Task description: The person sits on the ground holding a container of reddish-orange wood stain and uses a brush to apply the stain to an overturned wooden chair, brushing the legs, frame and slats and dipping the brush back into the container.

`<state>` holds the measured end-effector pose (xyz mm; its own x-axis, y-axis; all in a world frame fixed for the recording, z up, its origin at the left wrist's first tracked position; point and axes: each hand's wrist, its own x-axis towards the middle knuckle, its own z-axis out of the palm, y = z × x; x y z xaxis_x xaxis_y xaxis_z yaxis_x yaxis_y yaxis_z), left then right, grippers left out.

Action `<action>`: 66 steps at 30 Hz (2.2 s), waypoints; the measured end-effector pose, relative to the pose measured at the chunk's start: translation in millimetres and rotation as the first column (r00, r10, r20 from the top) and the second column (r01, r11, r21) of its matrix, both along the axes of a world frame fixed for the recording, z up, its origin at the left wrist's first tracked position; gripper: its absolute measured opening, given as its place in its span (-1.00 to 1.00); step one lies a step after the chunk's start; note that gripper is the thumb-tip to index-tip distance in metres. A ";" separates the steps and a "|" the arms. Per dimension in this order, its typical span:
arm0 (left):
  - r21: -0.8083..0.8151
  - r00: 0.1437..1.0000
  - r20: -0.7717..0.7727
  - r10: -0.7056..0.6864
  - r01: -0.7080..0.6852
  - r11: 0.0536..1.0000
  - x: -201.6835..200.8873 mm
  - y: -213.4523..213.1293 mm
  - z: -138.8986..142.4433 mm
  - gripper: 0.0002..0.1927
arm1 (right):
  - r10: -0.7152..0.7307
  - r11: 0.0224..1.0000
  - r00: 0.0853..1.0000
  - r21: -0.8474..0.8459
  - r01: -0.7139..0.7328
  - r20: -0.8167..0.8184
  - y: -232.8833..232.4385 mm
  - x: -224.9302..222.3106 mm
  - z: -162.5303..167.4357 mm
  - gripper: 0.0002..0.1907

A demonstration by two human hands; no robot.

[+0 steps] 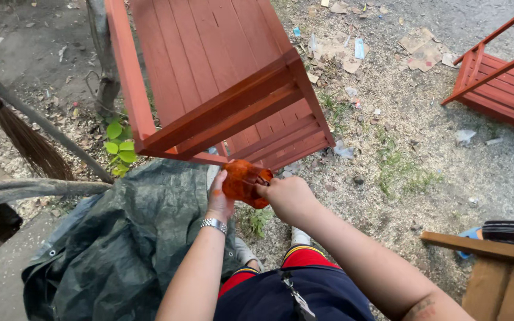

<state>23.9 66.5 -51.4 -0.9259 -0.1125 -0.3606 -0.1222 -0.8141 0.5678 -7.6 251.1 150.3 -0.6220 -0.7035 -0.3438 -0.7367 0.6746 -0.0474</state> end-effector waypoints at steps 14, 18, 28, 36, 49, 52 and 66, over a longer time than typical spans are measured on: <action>0.254 1.000 0.007 0.024 -0.025 0.967 23.8 -87.5 -22.2 -0.35 | -0.354 0.665 0.472 -0.137 0.734 0.807 -14.6 19.8 -24.9 -0.57; 0.213 0.997 0.029 0.068 -0.073 0.974 26.8 -90.5 -29.7 -0.34 | -0.065 0.410 0.057 -0.026 0.912 0.996 1.5 7.0 -62.1 -0.58; 0.306 0.961 0.064 0.269 -0.276 0.911 38.8 -69.9 -54.7 -0.35 | 0.076 0.359 -0.078 0.046 0.932 0.994 12.7 11.7 -129.6 -0.72; 0.348 0.892 0.184 0.414 -0.453 0.821 58.6 -65.3 -122.1 -0.31 | 0.221 0.283 -0.112 0.046 0.958 0.969 15.0 -8.9 -197.7 -0.88; 0.284 0.793 0.341 0.505 -0.599 0.749 97.1 -98.5 -169.9 -0.26 | -0.103 0.295 0.505 -0.459 0.838 0.857 -106.9 -40.0 -345.7 -0.58; 0.269 0.793 0.359 0.492 -0.593 0.759 108.5 -110.4 -175.9 -0.29 | -0.438 0.539 0.671 -0.423 0.729 0.599 -146.9 -40.1 -331.4 -0.53; 0.237 0.849 0.384 0.364 -0.471 0.850 120.8 -138.9 -203.0 -0.35 | -0.302 0.764 0.917 -0.508 0.397 0.262 -166.1 -57.5 -298.7 -0.45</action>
<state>144.7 -72.4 -254.3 -0.6463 -0.2947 -0.7038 0.1437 -0.9529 0.2671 -65.1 85.0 -148.5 -0.8331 -0.5461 -0.0878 -0.4054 0.7108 -0.5749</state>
